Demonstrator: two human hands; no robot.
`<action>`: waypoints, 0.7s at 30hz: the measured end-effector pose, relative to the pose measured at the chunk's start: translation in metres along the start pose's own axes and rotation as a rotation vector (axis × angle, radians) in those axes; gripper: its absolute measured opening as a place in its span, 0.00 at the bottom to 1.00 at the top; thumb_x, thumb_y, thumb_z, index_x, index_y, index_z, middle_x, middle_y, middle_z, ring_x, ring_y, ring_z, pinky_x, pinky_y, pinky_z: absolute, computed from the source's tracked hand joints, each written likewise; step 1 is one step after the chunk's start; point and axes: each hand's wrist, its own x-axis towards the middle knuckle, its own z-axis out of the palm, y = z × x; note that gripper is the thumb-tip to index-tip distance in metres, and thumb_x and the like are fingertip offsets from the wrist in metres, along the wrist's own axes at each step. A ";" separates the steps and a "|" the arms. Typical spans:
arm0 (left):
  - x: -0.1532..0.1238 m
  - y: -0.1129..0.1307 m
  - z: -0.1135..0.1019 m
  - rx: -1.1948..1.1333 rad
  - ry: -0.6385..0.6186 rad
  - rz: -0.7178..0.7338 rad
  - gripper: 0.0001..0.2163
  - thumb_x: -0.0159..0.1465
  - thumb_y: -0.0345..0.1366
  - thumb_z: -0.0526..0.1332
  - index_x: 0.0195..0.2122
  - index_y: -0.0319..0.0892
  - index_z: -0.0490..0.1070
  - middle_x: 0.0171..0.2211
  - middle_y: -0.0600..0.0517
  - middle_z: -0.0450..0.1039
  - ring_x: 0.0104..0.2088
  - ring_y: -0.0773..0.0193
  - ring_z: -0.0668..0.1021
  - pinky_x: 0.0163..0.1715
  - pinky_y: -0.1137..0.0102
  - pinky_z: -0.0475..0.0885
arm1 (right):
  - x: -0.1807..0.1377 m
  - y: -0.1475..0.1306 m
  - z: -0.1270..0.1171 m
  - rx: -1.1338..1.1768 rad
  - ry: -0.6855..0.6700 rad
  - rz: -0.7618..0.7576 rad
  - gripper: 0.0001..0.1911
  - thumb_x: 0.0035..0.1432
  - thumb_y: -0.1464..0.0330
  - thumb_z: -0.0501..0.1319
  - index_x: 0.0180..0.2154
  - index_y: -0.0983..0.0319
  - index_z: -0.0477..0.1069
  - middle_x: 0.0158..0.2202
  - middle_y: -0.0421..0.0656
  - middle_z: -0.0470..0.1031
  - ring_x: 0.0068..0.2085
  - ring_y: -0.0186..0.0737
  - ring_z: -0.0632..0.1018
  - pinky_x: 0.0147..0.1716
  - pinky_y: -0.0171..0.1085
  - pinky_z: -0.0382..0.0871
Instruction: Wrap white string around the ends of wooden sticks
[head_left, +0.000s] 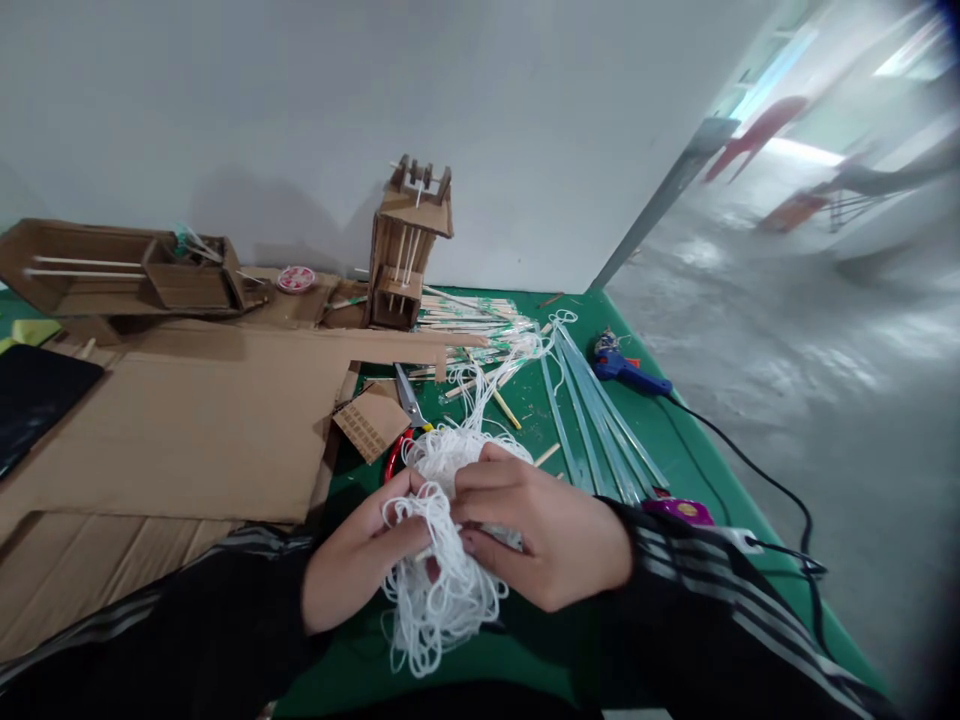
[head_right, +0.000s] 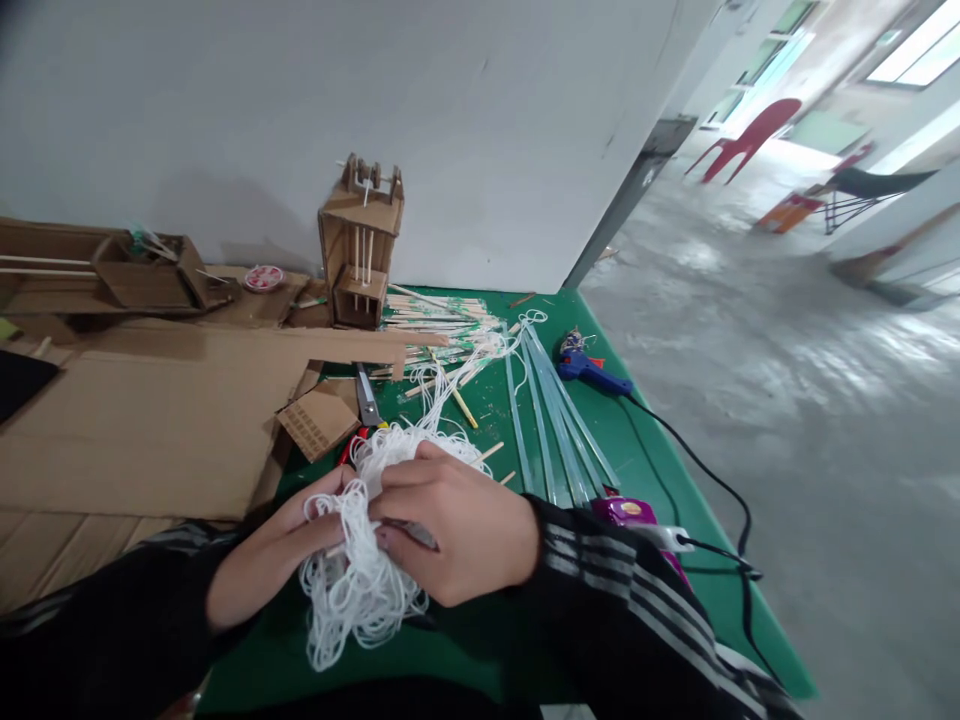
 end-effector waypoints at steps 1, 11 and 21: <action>0.000 0.000 0.000 -0.015 -0.004 -0.011 0.12 0.59 0.42 0.65 0.32 0.42 0.62 0.22 0.58 0.68 0.23 0.69 0.71 0.26 0.75 0.64 | 0.000 0.000 0.002 0.026 0.004 -0.019 0.10 0.61 0.73 0.52 0.34 0.63 0.71 0.33 0.44 0.72 0.36 0.39 0.71 0.39 0.41 0.58; 0.003 -0.008 -0.006 0.152 0.003 0.109 0.13 0.62 0.45 0.62 0.33 0.42 0.62 0.27 0.57 0.64 0.28 0.67 0.69 0.32 0.71 0.66 | 0.001 -0.003 0.022 0.299 0.181 0.212 0.24 0.44 0.51 0.66 0.34 0.60 0.63 0.28 0.39 0.66 0.27 0.35 0.65 0.25 0.34 0.58; -0.005 -0.014 -0.009 0.991 0.436 1.035 0.23 0.53 0.25 0.66 0.49 0.48 0.63 0.45 0.48 0.66 0.45 0.54 0.71 0.45 0.56 0.69 | 0.002 -0.003 0.025 0.260 0.254 0.182 0.06 0.51 0.69 0.59 0.33 0.61 0.62 0.27 0.38 0.67 0.26 0.33 0.66 0.25 0.33 0.59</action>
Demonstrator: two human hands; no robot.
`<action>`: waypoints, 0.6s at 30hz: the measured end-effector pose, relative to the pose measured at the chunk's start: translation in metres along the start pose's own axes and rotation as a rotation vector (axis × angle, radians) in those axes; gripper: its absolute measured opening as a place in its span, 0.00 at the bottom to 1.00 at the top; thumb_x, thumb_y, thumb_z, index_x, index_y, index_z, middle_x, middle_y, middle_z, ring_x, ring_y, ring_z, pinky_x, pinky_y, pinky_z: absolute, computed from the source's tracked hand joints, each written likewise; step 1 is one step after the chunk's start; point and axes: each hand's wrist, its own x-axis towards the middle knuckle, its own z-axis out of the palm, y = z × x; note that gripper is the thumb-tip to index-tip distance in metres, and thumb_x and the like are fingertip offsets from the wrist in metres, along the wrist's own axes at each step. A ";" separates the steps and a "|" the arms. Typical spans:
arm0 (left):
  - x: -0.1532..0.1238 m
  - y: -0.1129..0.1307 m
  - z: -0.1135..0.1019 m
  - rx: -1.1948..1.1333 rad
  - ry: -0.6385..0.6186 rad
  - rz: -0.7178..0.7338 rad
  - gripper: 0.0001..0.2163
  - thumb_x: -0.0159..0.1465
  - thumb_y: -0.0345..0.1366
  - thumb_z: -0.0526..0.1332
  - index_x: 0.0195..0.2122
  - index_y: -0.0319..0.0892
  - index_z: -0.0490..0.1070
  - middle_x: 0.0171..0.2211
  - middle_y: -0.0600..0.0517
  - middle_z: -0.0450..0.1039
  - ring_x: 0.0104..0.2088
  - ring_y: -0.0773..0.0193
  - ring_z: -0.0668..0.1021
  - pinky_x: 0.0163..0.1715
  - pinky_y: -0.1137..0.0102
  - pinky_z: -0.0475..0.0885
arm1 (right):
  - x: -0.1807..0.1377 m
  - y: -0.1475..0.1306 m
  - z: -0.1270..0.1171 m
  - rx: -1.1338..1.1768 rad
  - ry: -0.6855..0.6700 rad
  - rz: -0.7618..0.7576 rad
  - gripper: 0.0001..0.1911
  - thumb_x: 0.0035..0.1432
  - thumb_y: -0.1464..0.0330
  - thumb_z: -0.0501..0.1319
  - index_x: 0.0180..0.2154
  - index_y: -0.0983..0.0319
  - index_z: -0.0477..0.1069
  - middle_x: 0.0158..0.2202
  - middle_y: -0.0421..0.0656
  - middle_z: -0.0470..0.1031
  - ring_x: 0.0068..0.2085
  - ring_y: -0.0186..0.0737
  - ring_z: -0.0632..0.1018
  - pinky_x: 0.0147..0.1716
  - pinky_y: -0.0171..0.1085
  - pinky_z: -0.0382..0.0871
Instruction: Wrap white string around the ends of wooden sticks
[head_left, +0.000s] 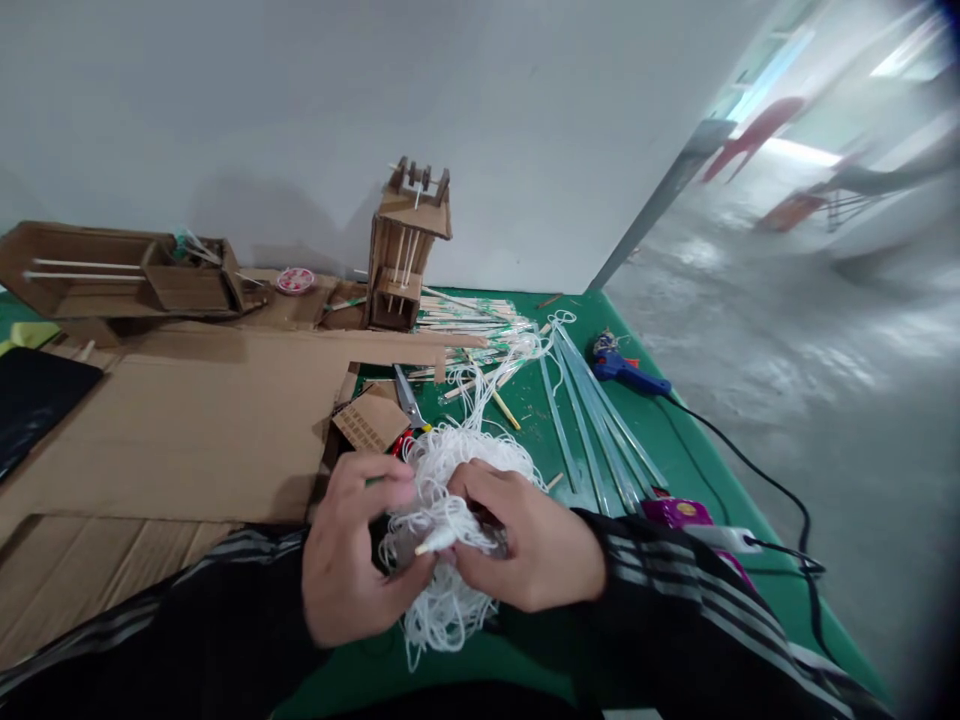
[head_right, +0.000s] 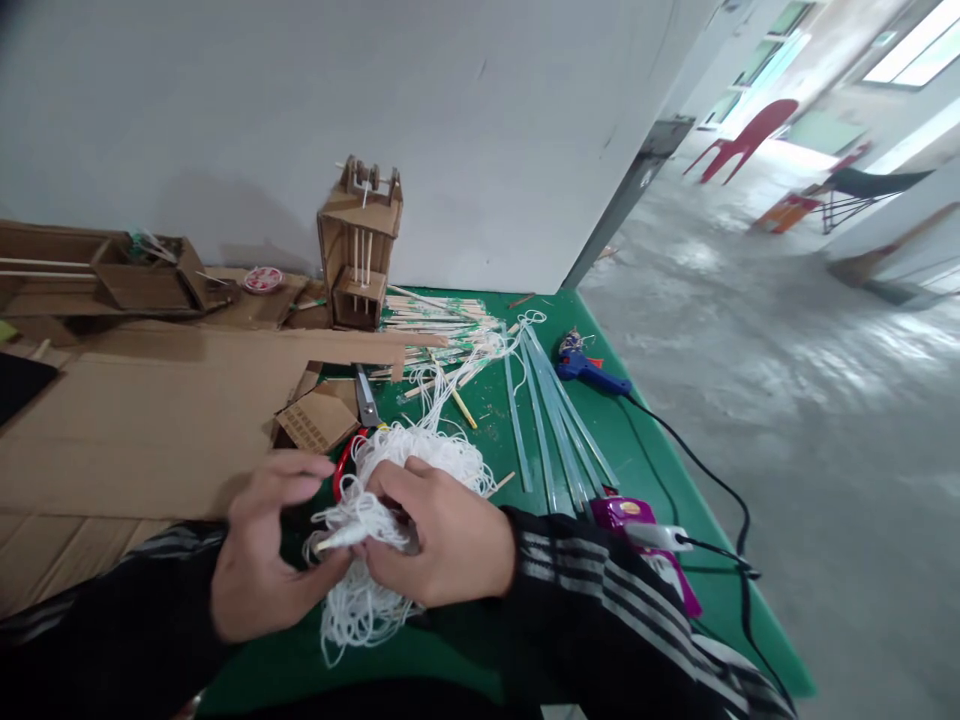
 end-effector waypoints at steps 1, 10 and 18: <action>0.001 0.000 -0.001 0.082 0.010 0.155 0.20 0.54 0.24 0.66 0.45 0.50 0.67 0.43 0.51 0.66 0.44 0.55 0.71 0.45 0.57 0.69 | 0.000 0.000 -0.001 -0.011 0.004 -0.013 0.06 0.51 0.70 0.58 0.32 0.61 0.62 0.27 0.39 0.67 0.26 0.34 0.66 0.25 0.33 0.59; 0.013 -0.007 -0.022 0.427 -0.256 0.535 0.14 0.63 0.26 0.63 0.48 0.45 0.75 0.31 0.54 0.78 0.33 0.62 0.73 0.37 0.64 0.70 | -0.005 0.001 0.001 -0.046 0.004 -0.069 0.28 0.51 0.73 0.58 0.54 0.64 0.55 0.38 0.44 0.72 0.33 0.38 0.73 0.32 0.36 0.68; 0.018 0.004 -0.041 0.418 -0.275 0.466 0.11 0.63 0.26 0.62 0.47 0.40 0.74 0.41 0.50 0.81 0.42 0.60 0.78 0.44 0.66 0.73 | -0.003 0.009 -0.001 -0.240 0.064 -0.249 0.20 0.51 0.79 0.53 0.46 0.65 0.70 0.34 0.46 0.71 0.36 0.42 0.70 0.36 0.41 0.64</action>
